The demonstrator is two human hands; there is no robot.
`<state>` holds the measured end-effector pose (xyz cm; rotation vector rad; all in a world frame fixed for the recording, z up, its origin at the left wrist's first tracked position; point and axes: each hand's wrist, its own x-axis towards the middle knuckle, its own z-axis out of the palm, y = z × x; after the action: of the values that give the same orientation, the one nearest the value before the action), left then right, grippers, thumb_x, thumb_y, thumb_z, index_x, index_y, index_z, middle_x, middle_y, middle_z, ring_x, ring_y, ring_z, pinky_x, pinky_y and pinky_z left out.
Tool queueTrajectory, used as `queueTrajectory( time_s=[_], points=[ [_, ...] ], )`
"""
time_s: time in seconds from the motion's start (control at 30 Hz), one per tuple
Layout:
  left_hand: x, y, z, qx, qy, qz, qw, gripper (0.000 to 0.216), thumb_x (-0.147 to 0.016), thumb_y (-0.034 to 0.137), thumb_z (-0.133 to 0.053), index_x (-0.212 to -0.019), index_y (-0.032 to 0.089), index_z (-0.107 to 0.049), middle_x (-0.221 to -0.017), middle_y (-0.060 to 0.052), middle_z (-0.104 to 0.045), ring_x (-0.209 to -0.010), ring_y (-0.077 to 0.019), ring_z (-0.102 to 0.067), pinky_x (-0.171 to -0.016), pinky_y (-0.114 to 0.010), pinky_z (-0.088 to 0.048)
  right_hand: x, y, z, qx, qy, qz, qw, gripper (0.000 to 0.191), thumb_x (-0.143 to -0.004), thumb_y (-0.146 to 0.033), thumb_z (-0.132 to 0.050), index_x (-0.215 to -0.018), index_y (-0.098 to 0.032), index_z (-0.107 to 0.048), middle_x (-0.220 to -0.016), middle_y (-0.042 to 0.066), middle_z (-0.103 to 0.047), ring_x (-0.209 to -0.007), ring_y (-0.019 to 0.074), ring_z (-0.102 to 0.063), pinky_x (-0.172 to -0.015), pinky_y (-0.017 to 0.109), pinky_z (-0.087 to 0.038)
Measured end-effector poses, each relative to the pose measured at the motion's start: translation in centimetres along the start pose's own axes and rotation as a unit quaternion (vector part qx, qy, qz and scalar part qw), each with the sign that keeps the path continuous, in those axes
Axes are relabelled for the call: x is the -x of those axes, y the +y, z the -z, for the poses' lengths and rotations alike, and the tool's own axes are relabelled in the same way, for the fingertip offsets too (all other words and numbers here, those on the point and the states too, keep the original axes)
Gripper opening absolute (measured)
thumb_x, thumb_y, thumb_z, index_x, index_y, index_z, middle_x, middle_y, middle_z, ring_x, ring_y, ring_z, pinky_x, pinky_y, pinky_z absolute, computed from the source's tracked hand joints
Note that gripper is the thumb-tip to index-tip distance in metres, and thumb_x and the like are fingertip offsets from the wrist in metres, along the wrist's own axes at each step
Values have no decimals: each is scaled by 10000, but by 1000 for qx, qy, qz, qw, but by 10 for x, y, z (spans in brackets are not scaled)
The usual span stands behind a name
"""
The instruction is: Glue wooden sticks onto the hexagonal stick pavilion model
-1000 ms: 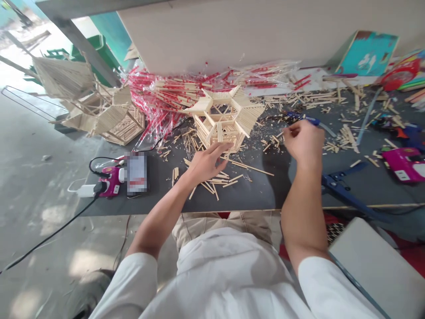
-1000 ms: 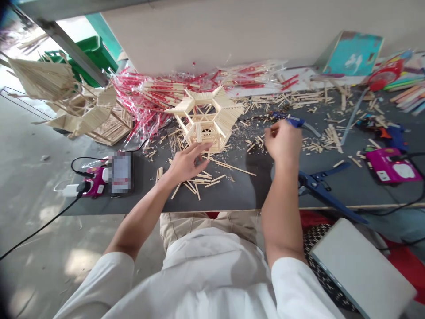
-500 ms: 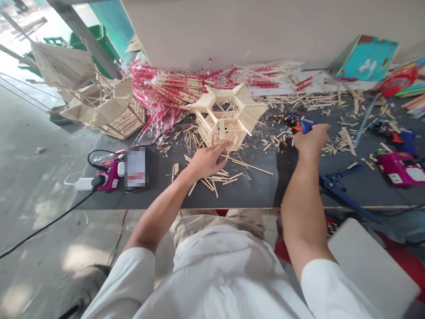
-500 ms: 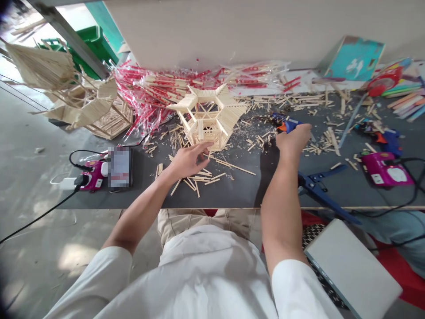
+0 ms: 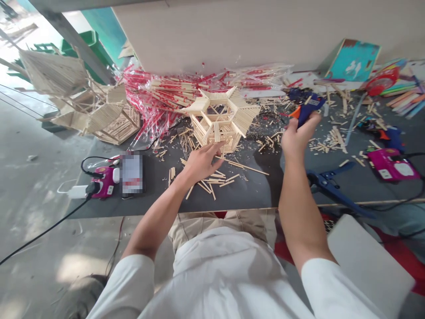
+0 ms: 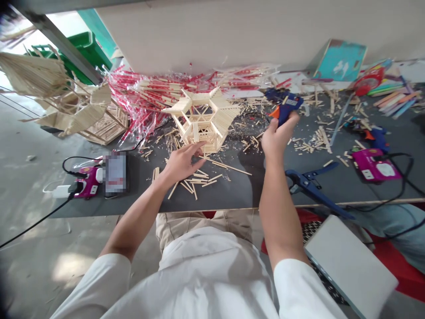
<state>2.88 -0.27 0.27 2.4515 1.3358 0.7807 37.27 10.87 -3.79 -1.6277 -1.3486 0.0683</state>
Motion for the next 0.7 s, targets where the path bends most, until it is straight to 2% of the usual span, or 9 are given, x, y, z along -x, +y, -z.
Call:
queueTrajectory(
  time_s=[0.1,0.27,0.37,0.5,0.7],
  points=[
    [0,0,0,-3,-5,3,1000,548,-988,288,-638,-1519,241,-510,-1133,-38,-767,-1027,-166,-735,-835,-271,-561,15,-38,2,-38,-10,26,999,465,-1002,-354,-465,-1442,-231,-377,-1295,170,-565,-1141,300,-659,-962,505,-546],
    [-1,1,-1,-5,-18,11,1000,554,-985,301,-649,-1516,227,-508,-1154,-46,-771,-1017,-173,-741,-837,-283,-567,37,-74,6,-79,-56,118,988,772,-881,-590,-663,-1464,-218,-319,-1278,172,-576,-1014,285,-674,-872,488,-592],
    [-1,2,0,-3,-31,15,999,553,-988,306,-641,-1516,215,-506,-1185,-61,-768,-1028,-177,-746,-842,-284,-571,45,-80,6,-75,-48,155,984,724,-921,-636,-607,-1447,-213,-345,-1242,168,-589,-1003,287,-678,-865,493,-593],
    [-1,4,1,0,-36,9,999,554,-992,297,-634,-1524,219,-501,-1201,-61,-764,-1035,-171,-746,-857,-283,-572,51,-83,1,-58,-20,186,981,609,-979,-588,-539,-1419,-189,-404,-1190,163,-586,-991,289,-678,-886,512,-588],
    [-1,2,1,-7,-34,13,999,559,-986,303,-647,-1521,225,-505,-1145,-36,-771,-1021,-178,-743,-859,-293,-570,50,-83,1,-22,-23,221,975,555,-978,-543,-564,-1389,-176,-498,-1176,165,-607,-1146,341,-629,-1039,594,-525]
  ],
)
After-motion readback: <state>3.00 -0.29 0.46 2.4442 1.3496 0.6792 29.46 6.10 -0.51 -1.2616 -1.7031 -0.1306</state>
